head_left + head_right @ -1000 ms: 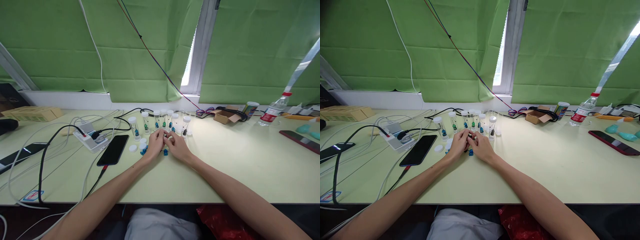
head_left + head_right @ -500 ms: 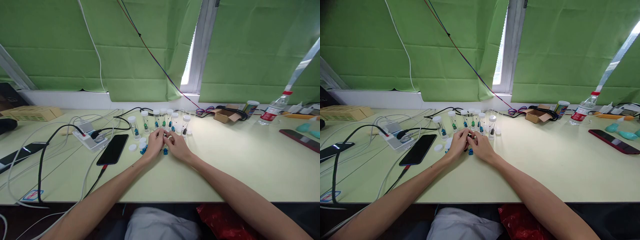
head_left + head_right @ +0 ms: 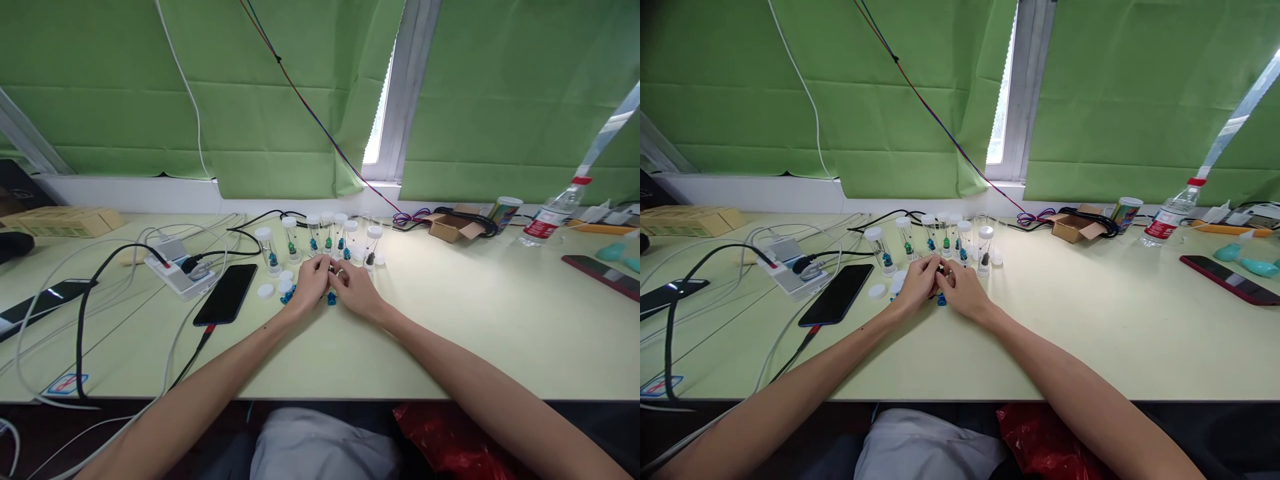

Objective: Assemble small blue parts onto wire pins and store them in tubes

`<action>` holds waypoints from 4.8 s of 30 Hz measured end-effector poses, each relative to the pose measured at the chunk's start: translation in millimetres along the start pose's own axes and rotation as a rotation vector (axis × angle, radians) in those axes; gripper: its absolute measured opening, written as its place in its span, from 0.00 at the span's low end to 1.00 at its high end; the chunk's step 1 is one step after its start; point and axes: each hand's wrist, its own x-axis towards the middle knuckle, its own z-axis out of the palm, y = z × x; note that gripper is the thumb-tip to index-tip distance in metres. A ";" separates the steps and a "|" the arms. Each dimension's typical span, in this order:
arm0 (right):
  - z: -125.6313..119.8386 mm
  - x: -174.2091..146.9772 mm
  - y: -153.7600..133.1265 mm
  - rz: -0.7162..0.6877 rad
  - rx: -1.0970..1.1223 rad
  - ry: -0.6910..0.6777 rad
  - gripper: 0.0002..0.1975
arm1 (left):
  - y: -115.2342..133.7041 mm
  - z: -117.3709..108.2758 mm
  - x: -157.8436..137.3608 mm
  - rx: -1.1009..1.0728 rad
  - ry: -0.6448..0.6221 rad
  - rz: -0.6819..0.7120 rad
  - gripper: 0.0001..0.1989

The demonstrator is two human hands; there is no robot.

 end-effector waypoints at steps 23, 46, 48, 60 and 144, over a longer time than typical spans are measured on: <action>2.4 0.3 2.5 -0.027 0.000 -0.044 0.06 | -0.6 -0.9 0.8 0.080 -0.031 -0.016 0.15; 2.4 0.3 5.7 -0.070 0.027 -0.018 0.12 | -1.9 -0.3 -0.7 0.018 -0.022 -0.063 0.20; 2.4 0.5 5.5 -0.074 0.031 -0.010 0.14 | -1.7 -0.1 -0.2 0.008 -0.020 -0.071 0.20; 0.8 0.7 3.2 -0.050 -0.008 -0.007 0.17 | -3.8 -1.2 0.4 -0.013 -0.006 -0.060 0.20; 0.2 0.1 4.5 -0.002 -0.147 -0.152 0.13 | 3.7 -1.3 1.7 0.097 -0.073 -0.105 0.17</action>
